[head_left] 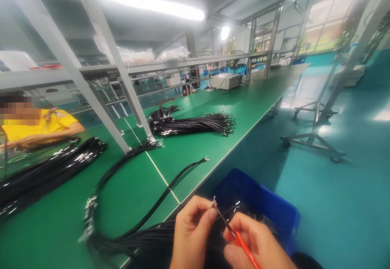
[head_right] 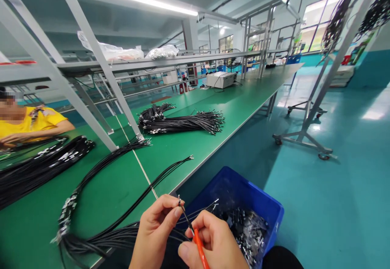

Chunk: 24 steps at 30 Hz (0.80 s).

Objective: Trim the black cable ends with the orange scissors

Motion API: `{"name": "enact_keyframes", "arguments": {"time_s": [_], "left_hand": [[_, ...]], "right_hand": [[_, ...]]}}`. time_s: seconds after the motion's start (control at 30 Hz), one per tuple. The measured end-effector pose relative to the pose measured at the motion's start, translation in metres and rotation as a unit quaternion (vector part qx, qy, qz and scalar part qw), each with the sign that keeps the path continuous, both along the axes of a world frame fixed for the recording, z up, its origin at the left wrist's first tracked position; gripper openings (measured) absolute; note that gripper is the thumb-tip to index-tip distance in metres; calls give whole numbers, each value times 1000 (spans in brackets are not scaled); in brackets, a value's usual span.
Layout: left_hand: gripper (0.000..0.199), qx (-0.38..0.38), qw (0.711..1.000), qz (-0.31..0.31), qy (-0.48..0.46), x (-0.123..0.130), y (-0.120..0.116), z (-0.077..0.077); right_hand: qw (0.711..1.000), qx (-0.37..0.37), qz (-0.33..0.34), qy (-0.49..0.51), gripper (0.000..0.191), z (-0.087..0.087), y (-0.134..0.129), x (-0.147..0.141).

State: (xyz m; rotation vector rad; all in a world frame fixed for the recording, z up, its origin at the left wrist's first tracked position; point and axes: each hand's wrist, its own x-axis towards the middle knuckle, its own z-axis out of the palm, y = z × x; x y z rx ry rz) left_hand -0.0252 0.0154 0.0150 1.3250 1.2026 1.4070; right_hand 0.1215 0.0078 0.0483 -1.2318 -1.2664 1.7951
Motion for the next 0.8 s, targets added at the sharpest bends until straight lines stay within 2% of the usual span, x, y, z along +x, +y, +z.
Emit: {"name": "enact_keyframes", "arguments": {"time_s": [0.2,0.4,0.67,0.8], "left_hand": [[11,-5,1000,-17,-5,2,0,0],[10,9,1000,-9,3,6,-1,3],[10,17,999,-5,28,7,0,4],[9,14,999,8,32,10,0,6]], "right_hand": [[1000,-2,7,-11,15,-3,3,1],[999,-2,-19,-36,16,-9,7,-1],[998,-38,56,2,25,-9,12,8],[997,-37,65,4,30,-8,13,10]]}}
